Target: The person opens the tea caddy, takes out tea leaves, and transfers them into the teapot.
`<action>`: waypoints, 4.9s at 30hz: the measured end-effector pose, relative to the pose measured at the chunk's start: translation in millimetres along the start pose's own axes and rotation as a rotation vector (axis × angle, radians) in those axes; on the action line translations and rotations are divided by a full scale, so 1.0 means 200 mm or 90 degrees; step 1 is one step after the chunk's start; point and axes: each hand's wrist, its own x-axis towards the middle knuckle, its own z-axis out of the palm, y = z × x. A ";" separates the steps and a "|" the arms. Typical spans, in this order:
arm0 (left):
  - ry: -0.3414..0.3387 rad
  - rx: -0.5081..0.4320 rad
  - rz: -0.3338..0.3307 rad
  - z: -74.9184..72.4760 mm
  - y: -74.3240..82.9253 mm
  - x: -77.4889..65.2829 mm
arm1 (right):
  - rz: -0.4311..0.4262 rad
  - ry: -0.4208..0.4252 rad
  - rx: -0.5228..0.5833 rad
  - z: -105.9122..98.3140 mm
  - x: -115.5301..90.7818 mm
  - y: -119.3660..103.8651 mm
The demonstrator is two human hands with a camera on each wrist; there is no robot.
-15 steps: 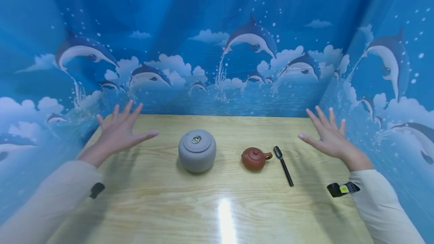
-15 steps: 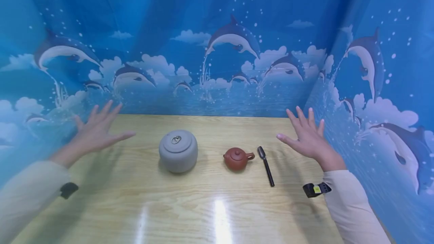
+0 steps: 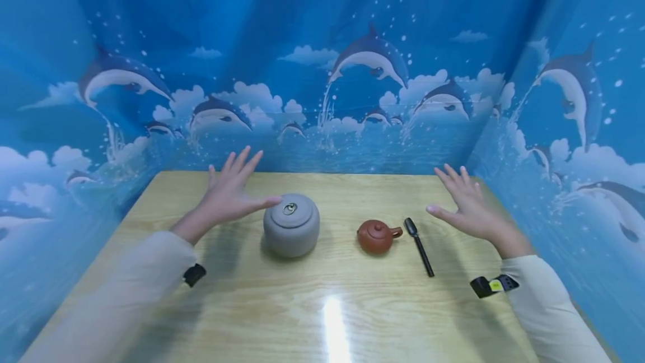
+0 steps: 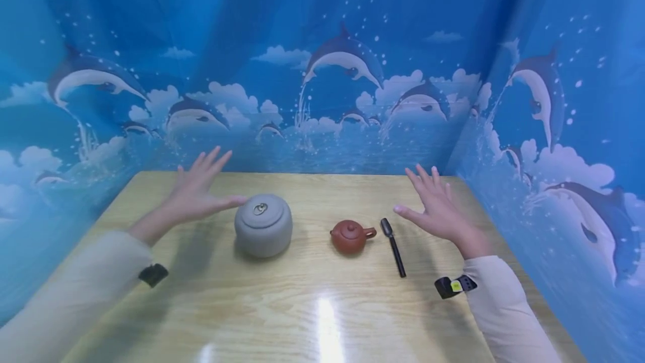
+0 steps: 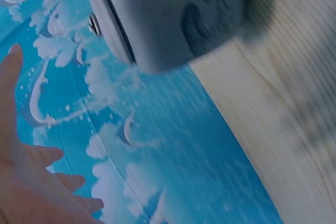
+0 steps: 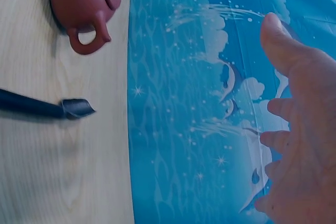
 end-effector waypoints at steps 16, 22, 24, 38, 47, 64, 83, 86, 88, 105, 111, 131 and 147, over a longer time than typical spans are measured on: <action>-0.026 -0.135 0.082 0.19 0.32 0.12 | -0.062 0.022 0.120 0.18 0.04 -0.02; -0.053 -0.200 0.083 0.27 0.45 0.13 | -0.061 0.020 0.149 0.25 0.05 -0.04; -0.062 -0.216 0.091 0.30 0.49 0.14 | -0.064 0.025 0.160 0.27 0.05 -0.05; -0.099 -0.267 0.119 0.56 0.63 0.16 | -0.078 0.046 0.191 0.38 0.05 -0.09; -0.108 -0.283 0.098 0.71 0.68 0.14 | -0.096 0.053 0.210 0.46 0.08 -0.11; -0.080 -0.384 0.058 0.95 0.71 0.15 | -0.115 0.089 0.253 0.59 0.11 -0.14; -0.063 -0.411 0.058 1.02 0.73 0.18 | -0.091 0.109 0.260 0.63 0.16 -0.14; -0.059 -0.412 0.053 1.03 0.72 0.18 | -0.098 0.118 0.257 0.63 0.16 -0.14; -0.058 -0.411 0.049 1.03 0.73 0.18 | -0.098 0.121 0.252 0.63 0.16 -0.14; -0.065 -0.422 0.027 1.02 0.74 0.18 | -0.071 0.121 0.253 0.61 0.16 -0.17; -0.068 -0.426 0.024 1.03 0.74 0.17 | -0.081 0.136 0.245 0.63 0.16 -0.16; -0.062 -0.414 0.031 1.02 0.73 0.17 | -0.068 0.180 0.211 0.52 0.11 -0.16; -0.051 -0.427 0.026 1.03 0.72 0.17 | -0.070 0.227 0.192 0.51 -0.06 -0.07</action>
